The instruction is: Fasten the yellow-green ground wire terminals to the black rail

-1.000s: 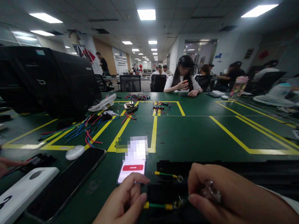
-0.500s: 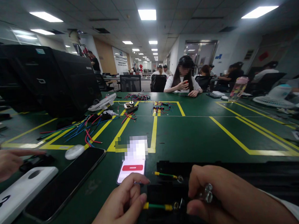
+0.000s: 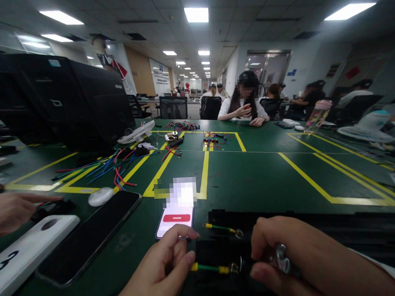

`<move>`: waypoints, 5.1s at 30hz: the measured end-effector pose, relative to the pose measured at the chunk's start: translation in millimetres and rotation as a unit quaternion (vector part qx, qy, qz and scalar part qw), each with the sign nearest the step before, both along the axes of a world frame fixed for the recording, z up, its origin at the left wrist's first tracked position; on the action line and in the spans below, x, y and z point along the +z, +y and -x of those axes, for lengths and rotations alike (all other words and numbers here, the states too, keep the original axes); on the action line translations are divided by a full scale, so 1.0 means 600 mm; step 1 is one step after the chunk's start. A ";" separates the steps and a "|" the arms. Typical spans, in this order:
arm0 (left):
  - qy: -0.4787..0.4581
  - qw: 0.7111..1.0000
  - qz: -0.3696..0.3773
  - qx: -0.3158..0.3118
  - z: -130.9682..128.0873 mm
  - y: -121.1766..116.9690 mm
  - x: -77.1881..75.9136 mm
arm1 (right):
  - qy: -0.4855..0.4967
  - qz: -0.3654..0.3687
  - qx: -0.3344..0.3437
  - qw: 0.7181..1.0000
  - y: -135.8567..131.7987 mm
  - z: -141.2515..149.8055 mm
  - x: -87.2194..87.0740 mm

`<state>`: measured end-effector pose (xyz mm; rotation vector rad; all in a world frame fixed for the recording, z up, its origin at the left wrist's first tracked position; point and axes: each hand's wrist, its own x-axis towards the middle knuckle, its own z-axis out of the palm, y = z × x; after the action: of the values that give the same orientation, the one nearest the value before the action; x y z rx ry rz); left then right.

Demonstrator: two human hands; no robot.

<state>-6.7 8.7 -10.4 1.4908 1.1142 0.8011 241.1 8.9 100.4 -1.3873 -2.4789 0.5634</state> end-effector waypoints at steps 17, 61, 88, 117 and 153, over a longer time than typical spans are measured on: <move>0.018 1.000 0.021 -0.002 0.003 -0.005 0.005 | -0.027 -0.001 0.018 0.999 -0.003 0.006 -0.006; -0.011 1.000 0.005 -0.015 0.001 -0.001 0.003 | 0.047 0.026 0.059 0.997 -0.001 -0.014 0.001; 0.006 1.000 0.020 -0.008 0.000 -0.002 0.006 | 0.008 0.035 0.008 0.999 0.005 -0.001 -0.030; 0.019 0.999 0.029 -0.009 -0.001 -0.005 0.012 | 0.054 0.026 0.088 0.994 0.004 -0.006 -0.023; 0.025 0.999 0.023 -0.012 -0.002 -0.001 0.017 | 0.018 0.032 0.037 0.999 -0.007 0.000 -0.020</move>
<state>-5.3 7.8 -0.4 1.4898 1.1435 0.7199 241.0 4.5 88.6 -1.3018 -2.5129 0.6834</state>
